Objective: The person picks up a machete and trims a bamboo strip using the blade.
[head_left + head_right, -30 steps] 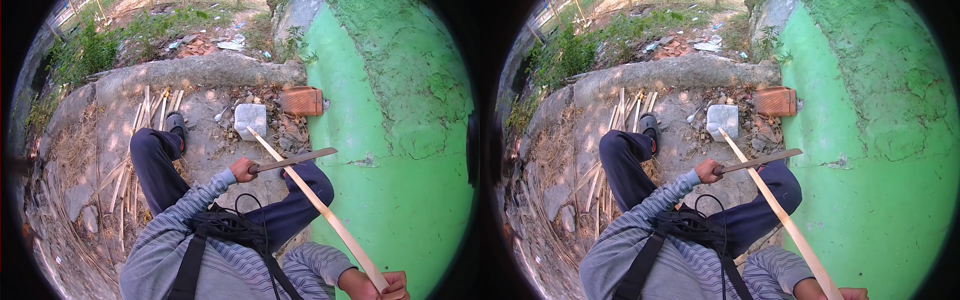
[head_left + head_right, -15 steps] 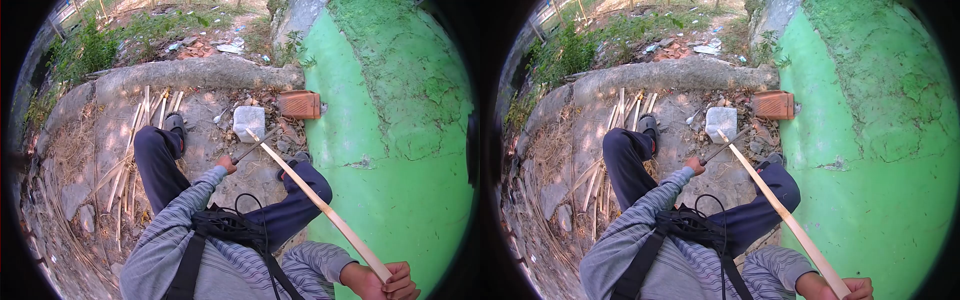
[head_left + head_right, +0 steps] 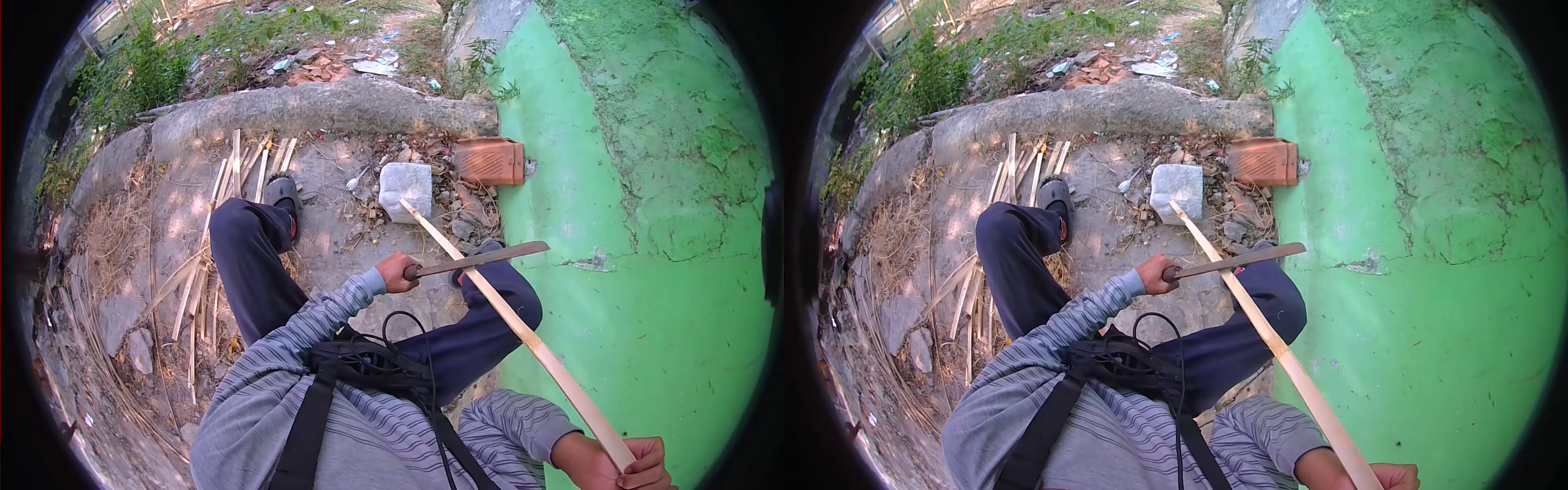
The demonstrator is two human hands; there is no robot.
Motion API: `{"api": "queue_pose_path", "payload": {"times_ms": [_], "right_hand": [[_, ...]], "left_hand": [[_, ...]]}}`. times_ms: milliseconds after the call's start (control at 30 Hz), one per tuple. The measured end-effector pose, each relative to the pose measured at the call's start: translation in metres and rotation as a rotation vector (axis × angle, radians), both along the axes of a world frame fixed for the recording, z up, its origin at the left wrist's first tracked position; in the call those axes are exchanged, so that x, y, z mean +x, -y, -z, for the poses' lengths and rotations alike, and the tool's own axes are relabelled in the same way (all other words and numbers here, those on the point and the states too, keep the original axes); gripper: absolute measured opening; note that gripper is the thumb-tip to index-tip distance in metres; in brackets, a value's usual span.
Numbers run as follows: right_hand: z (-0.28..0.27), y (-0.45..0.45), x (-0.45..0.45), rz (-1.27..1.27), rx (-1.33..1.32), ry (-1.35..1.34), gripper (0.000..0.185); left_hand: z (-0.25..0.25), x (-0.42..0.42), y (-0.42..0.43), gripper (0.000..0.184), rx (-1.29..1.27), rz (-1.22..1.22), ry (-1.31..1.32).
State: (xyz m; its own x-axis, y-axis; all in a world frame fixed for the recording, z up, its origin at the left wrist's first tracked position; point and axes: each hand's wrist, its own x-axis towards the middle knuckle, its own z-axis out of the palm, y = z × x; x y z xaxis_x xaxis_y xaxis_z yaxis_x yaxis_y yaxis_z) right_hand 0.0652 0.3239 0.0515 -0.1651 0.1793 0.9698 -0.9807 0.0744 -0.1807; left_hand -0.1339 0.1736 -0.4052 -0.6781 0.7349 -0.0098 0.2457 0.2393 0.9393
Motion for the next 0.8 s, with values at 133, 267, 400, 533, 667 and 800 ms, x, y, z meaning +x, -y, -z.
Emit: {"api": "queue_pose_path", "payload": {"times_ms": [133, 267, 400, 533, 667, 800], "right_hand": [[0.000, 0.000, 0.002, 0.010, 0.000, 0.021, 0.028], [0.001, 0.008, 0.001, -0.009, 0.029, 0.027, 0.029], [-0.001, 0.006, -0.002, 0.038, -0.016, 0.021, 0.032], [-0.001, 0.010, -0.007, 0.034, 0.001, -0.004, 0.033], [0.000, 0.011, -0.005, 0.025, 0.026, -0.003, 0.032], [-0.002, 0.006, -0.009, 0.010, 0.042, 0.030, 0.030]], "left_hand": [[0.107, -0.014, 0.010, 0.023, -0.461, -0.260, 0.095], [0.109, -0.057, 0.037, 0.037, -0.773, -0.390, 0.291], [0.109, -0.042, 0.039, 0.036, -0.758, -0.423, 0.218], [0.125, -0.024, 0.030, 0.033, -0.594, -0.459, 0.147], [0.123, -0.032, 0.037, 0.039, -0.595, -0.367, 0.223], [0.117, -0.031, 0.033, 0.033, -0.578, -0.401, 0.189]]}}
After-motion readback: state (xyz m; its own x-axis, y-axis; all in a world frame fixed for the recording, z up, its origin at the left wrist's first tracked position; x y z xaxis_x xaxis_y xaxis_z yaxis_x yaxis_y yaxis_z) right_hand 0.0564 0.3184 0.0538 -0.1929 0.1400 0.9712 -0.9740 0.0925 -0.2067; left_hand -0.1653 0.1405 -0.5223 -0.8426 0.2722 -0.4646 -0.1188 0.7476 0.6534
